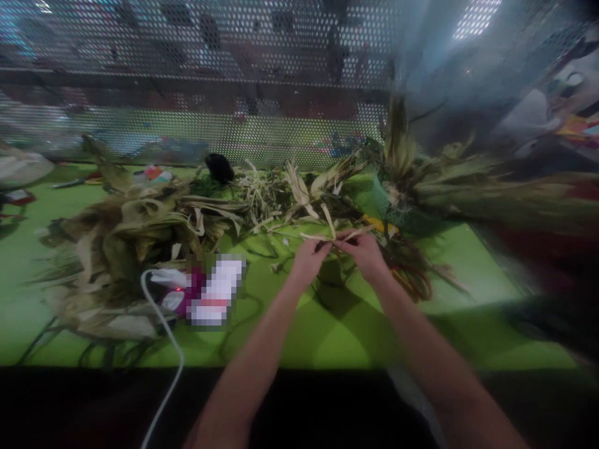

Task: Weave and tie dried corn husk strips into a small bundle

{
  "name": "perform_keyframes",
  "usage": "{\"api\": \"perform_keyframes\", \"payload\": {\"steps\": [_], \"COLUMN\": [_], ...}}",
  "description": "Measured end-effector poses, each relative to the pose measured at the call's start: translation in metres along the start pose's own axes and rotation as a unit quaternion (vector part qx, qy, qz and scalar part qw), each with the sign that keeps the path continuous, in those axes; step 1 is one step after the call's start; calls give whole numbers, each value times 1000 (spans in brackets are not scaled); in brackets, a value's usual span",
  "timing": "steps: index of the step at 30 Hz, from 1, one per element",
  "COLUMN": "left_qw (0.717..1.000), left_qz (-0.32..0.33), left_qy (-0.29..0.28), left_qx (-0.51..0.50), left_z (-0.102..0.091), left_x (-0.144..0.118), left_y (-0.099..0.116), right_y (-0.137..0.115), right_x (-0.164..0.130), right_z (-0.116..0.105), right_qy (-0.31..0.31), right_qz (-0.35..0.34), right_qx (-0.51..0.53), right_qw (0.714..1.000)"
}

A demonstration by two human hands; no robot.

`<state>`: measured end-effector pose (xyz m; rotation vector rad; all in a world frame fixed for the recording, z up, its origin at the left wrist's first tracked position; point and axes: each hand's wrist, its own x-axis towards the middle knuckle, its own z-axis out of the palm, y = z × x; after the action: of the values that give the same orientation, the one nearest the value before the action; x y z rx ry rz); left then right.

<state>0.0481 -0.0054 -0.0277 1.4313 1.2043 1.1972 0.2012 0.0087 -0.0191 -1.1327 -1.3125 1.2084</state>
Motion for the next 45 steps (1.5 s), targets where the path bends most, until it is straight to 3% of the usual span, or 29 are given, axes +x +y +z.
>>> {"api": "perform_keyframes", "payload": {"steps": [5,9,13,19,25,29,35,40,45], "left_qw": [991,977,988,990,997,996,991,994,994], "left_qz": [-63,-120,-84,-28,26,8,-36,-41,-17], "left_qy": [44,7,-36,-99,-67,-69,-2,-24,-56], "left_qx": [-111,-174,-126,-94,-26,-51,-128,-98,-92], "left_z": [10,9,1,-6,-12,-7,-3,-2,3], "left_x": [-1,-3,-2,-1,-5,-4,-2,-3,-3], "left_y": [-6,-4,1,6,16,12,3,4,2], "right_y": [3,3,3,-1,-13,-15,-13,-6,1], "right_x": [-1,1,5,1,-3,-5,-4,0,4], "right_z": [2,2,0,-1,-6,-1,2,-1,-1], "right_qy": [19,37,49,7,0,-40,54,66,96], "right_qz": [-68,-74,-2,97,50,17,-8,-13,11], "right_qx": [-71,-39,66,164,40,23,16,-11,36], "right_qw": [995,996,997,982,998,999,998,998,995]}}
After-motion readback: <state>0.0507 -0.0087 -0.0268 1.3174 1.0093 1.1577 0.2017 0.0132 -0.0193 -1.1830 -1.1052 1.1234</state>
